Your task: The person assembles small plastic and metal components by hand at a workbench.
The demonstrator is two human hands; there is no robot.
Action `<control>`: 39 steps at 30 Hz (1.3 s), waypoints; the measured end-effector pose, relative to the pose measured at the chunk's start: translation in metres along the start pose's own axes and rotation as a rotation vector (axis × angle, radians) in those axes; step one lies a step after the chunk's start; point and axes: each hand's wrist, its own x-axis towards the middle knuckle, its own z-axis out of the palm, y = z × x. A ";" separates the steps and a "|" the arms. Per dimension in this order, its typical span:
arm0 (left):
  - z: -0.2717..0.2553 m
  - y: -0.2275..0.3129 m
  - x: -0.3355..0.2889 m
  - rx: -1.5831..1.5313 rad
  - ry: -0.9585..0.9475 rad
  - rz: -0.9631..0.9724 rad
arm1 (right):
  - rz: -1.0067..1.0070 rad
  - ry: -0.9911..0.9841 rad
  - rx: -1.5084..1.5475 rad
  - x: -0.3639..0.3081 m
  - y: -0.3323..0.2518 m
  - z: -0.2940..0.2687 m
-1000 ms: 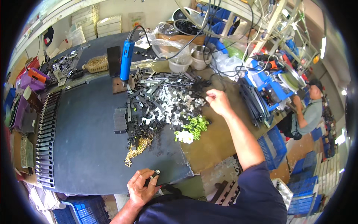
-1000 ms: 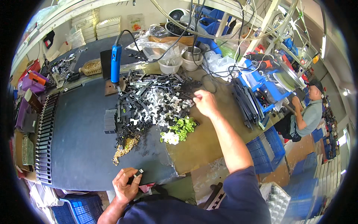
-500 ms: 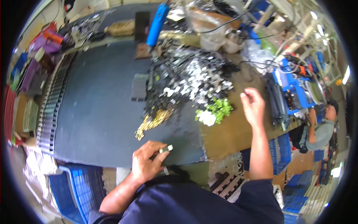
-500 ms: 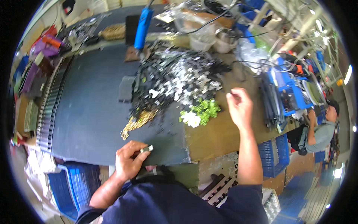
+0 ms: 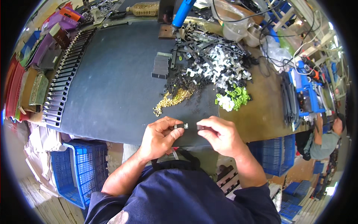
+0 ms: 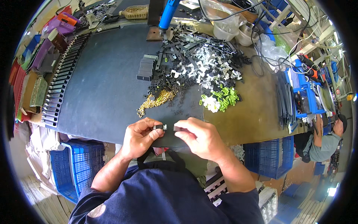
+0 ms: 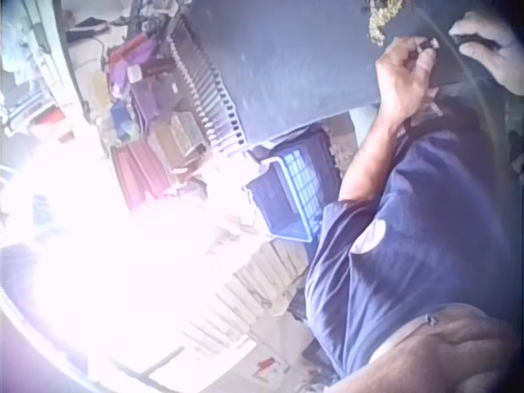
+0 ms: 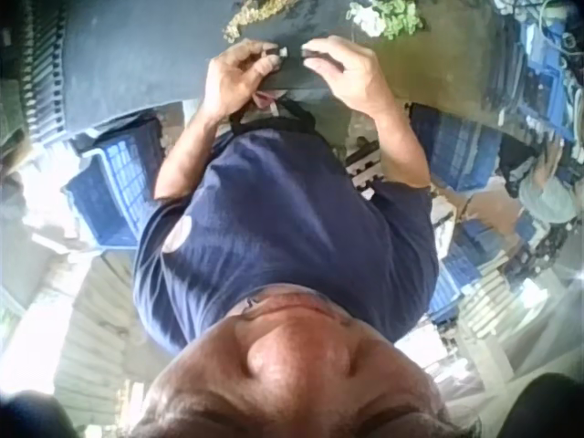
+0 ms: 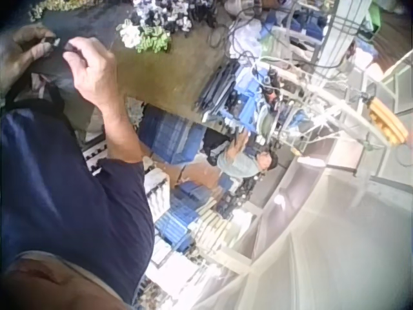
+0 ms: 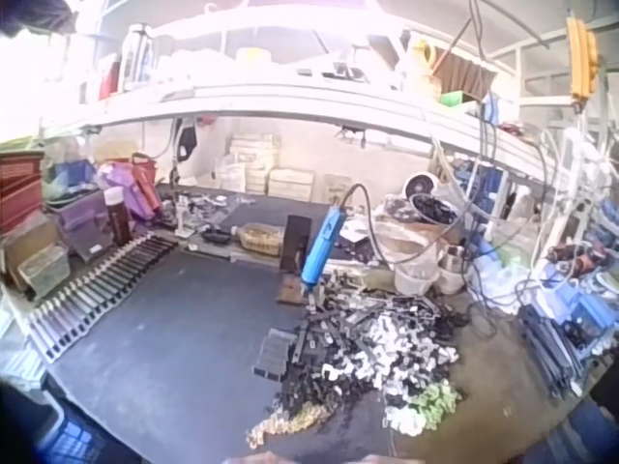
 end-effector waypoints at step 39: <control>-0.002 -0.002 0.003 0.181 -0.099 0.164 | -0.140 -0.105 -0.321 0.004 0.002 0.018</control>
